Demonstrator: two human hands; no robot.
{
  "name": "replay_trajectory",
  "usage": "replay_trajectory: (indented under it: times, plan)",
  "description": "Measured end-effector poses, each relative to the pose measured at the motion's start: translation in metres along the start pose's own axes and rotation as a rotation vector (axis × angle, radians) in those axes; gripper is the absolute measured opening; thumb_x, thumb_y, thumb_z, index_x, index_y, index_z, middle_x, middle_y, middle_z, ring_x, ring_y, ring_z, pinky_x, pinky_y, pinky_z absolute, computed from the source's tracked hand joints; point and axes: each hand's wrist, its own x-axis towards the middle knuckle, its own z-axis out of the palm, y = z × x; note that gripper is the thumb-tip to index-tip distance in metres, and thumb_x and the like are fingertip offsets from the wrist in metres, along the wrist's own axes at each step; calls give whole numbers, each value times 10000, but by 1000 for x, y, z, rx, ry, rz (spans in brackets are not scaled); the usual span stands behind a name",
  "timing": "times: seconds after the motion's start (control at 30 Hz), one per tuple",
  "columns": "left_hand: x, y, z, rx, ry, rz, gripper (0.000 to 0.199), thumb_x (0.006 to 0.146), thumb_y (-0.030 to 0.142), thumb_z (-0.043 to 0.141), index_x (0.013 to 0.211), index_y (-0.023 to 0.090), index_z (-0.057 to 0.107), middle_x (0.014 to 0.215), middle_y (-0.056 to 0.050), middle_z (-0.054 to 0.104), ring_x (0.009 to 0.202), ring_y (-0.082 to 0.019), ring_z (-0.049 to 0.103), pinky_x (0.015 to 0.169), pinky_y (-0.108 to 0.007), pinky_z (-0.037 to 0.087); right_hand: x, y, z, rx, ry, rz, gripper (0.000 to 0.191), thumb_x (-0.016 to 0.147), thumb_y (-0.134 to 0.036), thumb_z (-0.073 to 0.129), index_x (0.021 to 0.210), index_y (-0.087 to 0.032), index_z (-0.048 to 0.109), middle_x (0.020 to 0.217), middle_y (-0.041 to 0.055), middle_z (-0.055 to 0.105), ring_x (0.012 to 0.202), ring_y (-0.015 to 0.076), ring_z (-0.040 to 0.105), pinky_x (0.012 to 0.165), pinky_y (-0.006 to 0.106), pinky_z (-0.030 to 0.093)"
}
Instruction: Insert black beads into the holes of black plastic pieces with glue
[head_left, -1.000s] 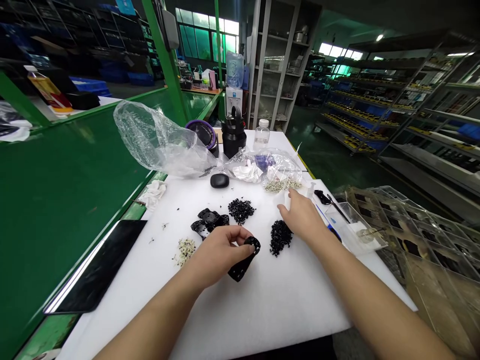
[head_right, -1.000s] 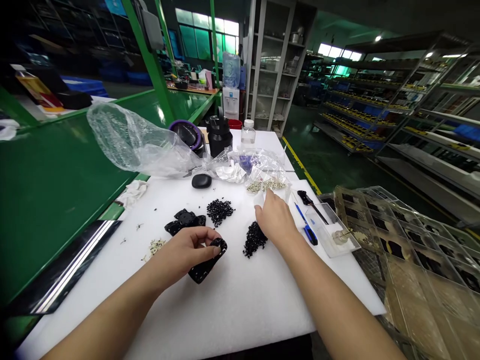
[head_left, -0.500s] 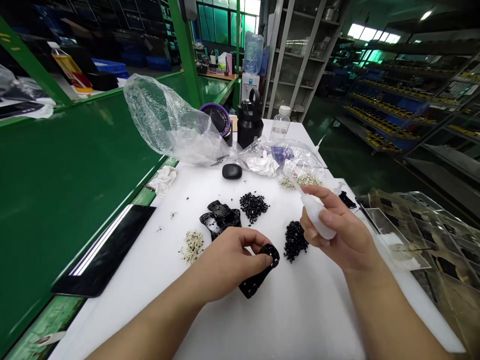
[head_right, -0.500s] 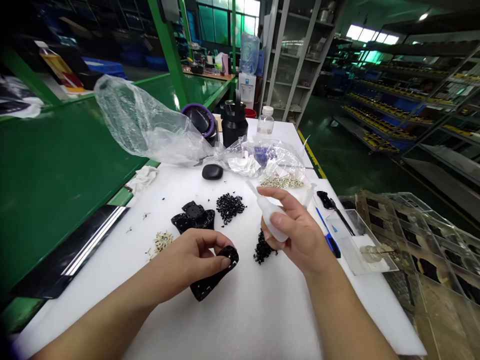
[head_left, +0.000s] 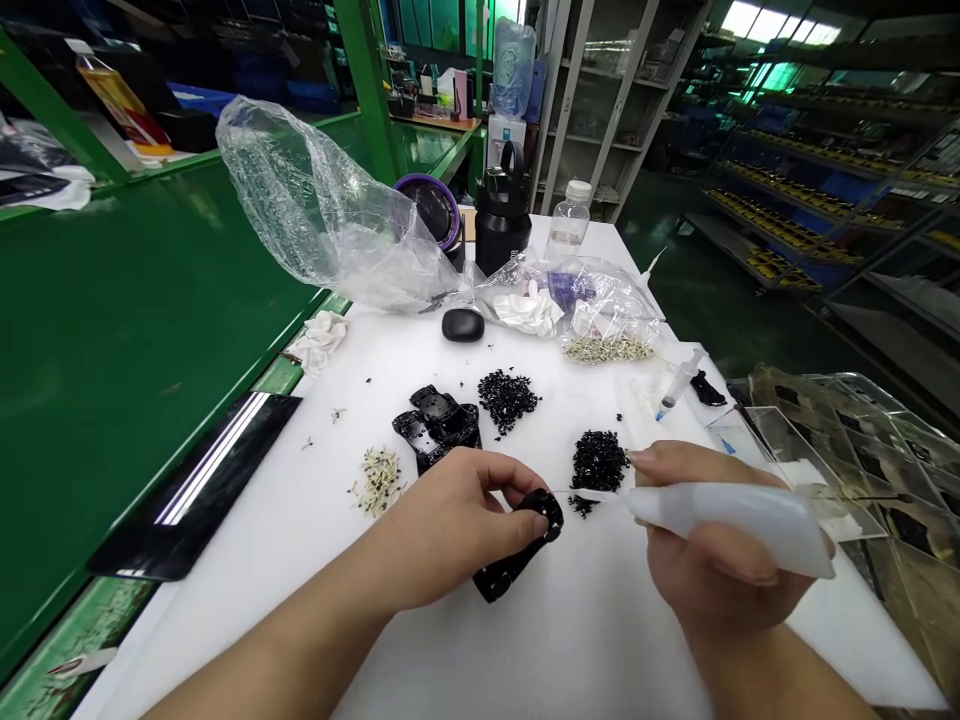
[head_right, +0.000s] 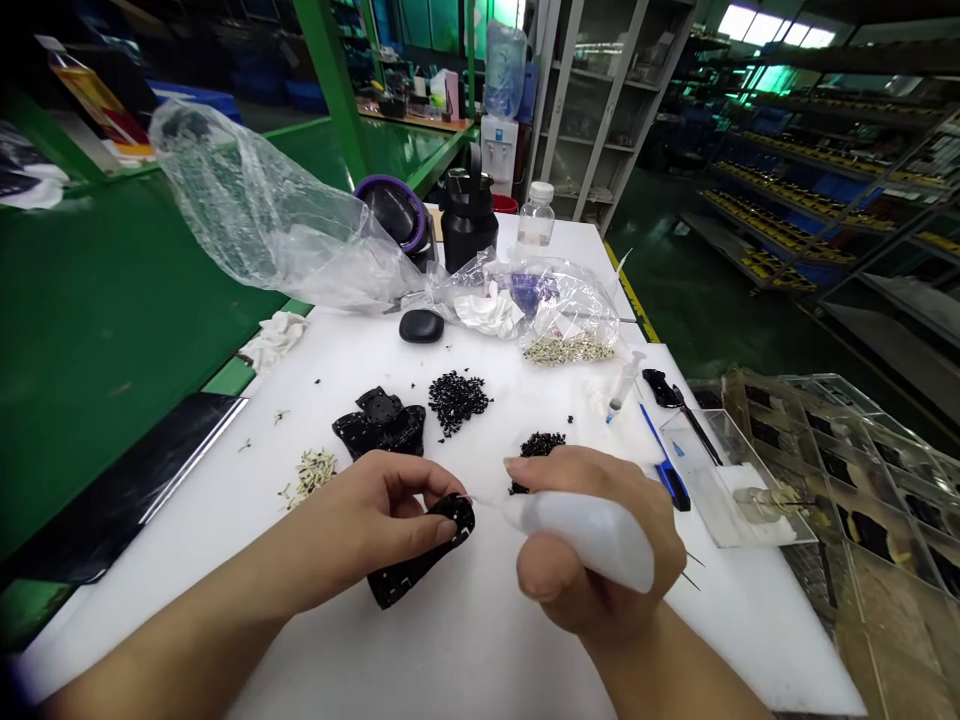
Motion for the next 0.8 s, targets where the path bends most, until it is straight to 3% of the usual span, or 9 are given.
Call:
replay_trajectory:
  times: [0.1,0.2,0.8]
  plan:
    - [-1,2,0,8,-2,10,208,736,354,681,855,187,715,538,44,507,475,-85,431,456,-195,321,3,-2,7,53,117,-76,360,949,-476,474,846,-185,659,695,38,669,635,182,649,561,324,527]
    - [-1,3,1,-4,0,16,191,732,340,688,844,188,719,533,47,501,480,-84,437,458,-191,329,7,-5,14,81,151,-85,343,960,-430,469,815,-180,654,662,39,667,609,191,652,547,340,538]
    - [0,3,1,21,11,19,176,735,316,676,847,189,722,531,51,472,477,-86,436,453,-192,330,5,-5,13,67,128,-12,289,945,-403,493,835,-179,639,680,52,682,618,209,669,570,368,565]
